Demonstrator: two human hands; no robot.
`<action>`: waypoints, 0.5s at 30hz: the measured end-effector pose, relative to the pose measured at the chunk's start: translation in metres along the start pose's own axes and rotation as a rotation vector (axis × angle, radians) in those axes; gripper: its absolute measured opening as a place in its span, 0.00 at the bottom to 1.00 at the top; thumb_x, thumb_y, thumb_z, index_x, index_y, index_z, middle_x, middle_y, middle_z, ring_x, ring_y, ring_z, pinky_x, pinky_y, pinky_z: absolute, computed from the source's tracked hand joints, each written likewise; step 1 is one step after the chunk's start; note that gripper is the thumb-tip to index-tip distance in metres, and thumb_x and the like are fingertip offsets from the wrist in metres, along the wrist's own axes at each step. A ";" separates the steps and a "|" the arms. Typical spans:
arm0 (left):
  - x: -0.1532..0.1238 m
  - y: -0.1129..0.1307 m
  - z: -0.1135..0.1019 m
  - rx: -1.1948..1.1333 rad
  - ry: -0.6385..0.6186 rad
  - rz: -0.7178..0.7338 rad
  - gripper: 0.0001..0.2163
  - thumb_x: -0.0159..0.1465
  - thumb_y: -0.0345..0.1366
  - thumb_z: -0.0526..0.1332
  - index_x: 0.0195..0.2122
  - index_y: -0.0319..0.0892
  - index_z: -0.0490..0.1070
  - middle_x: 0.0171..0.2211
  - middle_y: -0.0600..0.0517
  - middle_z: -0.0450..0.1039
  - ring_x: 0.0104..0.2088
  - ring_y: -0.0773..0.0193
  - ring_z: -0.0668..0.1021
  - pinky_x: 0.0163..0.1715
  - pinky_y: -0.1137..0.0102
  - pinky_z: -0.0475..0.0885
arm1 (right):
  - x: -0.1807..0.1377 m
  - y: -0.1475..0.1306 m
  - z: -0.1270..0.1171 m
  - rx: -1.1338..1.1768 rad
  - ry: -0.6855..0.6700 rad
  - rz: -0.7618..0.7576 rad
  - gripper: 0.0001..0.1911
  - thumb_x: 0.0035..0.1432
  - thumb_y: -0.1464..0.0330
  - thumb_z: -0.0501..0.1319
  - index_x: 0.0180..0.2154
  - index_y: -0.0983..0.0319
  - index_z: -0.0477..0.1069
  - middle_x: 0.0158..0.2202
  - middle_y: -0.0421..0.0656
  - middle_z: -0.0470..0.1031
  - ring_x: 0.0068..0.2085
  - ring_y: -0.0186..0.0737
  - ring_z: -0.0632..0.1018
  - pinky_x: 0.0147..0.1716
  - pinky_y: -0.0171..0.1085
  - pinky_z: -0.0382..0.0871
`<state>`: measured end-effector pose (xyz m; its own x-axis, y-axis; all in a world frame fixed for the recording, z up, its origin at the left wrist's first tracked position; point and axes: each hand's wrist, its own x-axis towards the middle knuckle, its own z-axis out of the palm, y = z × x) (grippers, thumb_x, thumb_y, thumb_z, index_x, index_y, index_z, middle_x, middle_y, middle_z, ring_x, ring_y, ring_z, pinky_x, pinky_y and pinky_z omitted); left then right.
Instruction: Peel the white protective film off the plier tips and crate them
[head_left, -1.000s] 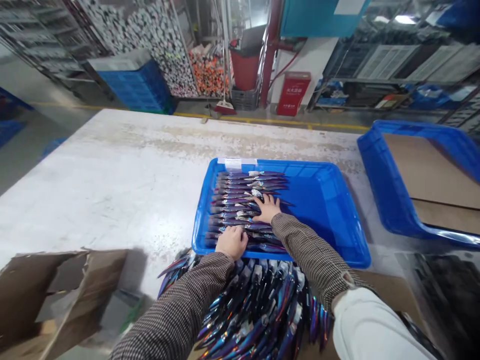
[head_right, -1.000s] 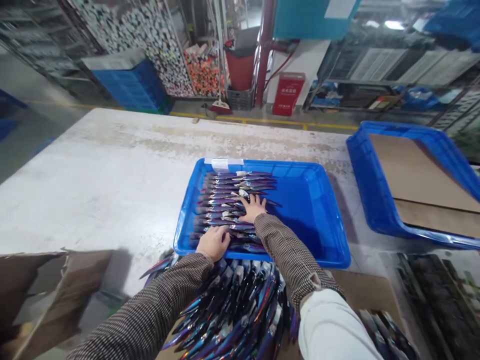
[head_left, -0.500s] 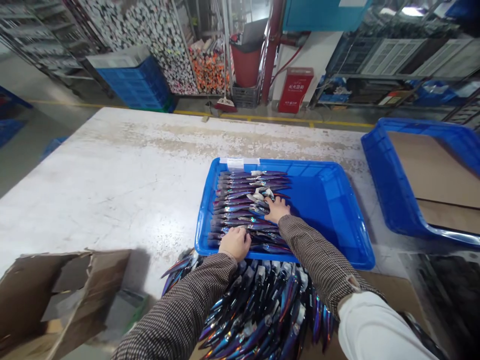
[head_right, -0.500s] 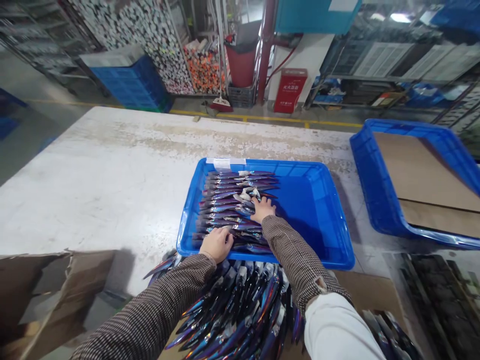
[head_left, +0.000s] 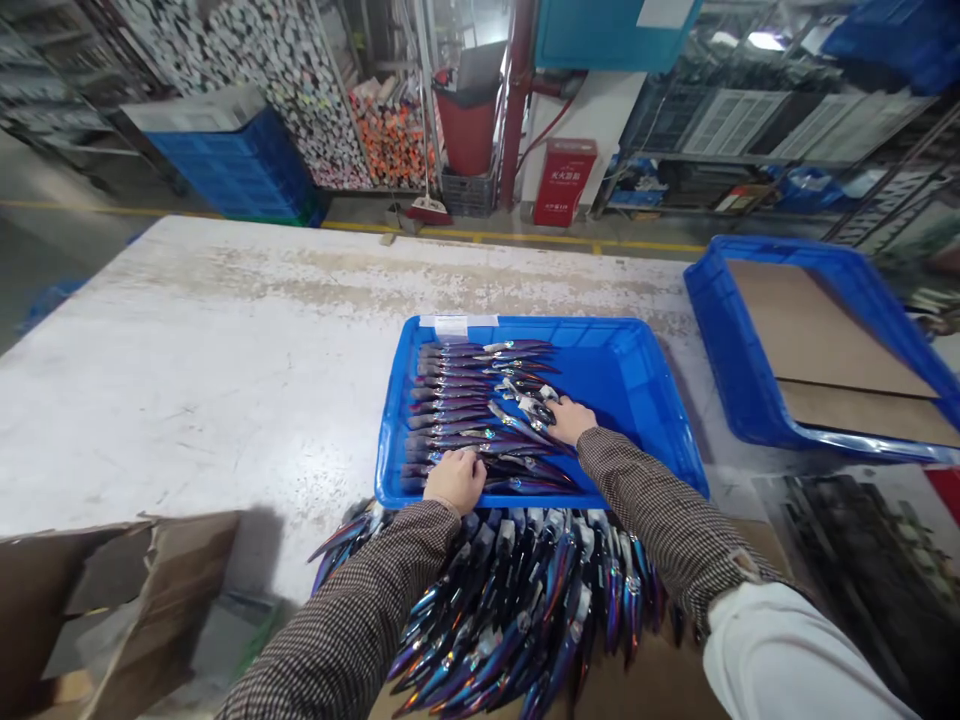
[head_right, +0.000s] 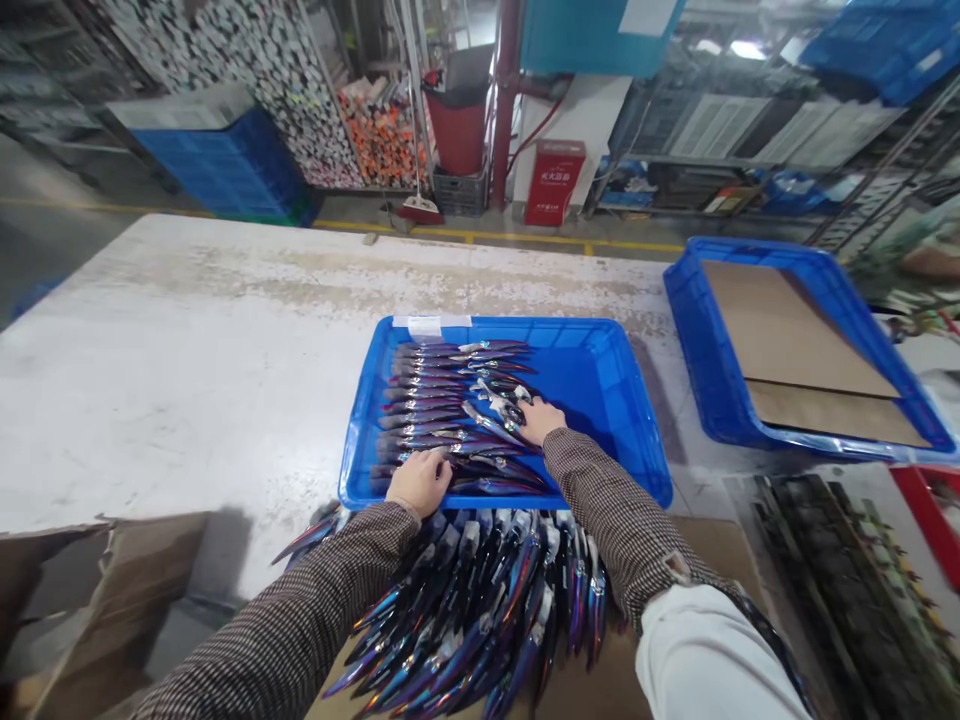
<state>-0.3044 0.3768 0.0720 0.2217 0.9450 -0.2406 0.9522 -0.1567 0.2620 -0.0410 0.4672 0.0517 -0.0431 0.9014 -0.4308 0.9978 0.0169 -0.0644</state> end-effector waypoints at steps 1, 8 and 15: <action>0.000 0.000 0.000 0.003 0.002 -0.001 0.10 0.71 0.40 0.58 0.40 0.40 0.75 0.42 0.48 0.77 0.46 0.57 0.78 0.48 0.58 0.72 | -0.001 0.002 0.000 0.005 -0.013 0.005 0.19 0.68 0.63 0.63 0.58 0.60 0.69 0.57 0.49 0.72 0.50 0.50 0.78 0.48 0.52 0.76; 0.000 0.002 -0.003 0.016 0.002 -0.005 0.10 0.71 0.40 0.58 0.41 0.40 0.75 0.42 0.48 0.77 0.46 0.57 0.77 0.47 0.59 0.72 | -0.014 0.008 0.015 0.043 -0.049 0.029 0.20 0.68 0.63 0.63 0.58 0.60 0.68 0.57 0.49 0.72 0.50 0.50 0.78 0.47 0.51 0.77; 0.000 0.005 -0.004 0.013 0.011 -0.030 0.11 0.70 0.38 0.55 0.39 0.40 0.76 0.40 0.46 0.79 0.46 0.54 0.77 0.44 0.61 0.72 | -0.017 -0.010 0.027 0.019 -0.007 0.040 0.23 0.67 0.64 0.64 0.61 0.60 0.66 0.61 0.50 0.68 0.55 0.54 0.75 0.50 0.55 0.75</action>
<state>-0.3006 0.3771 0.0773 0.1904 0.9526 -0.2374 0.9612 -0.1318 0.2422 -0.0519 0.4400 0.0355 -0.0037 0.8981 -0.4397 0.9976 -0.0270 -0.0637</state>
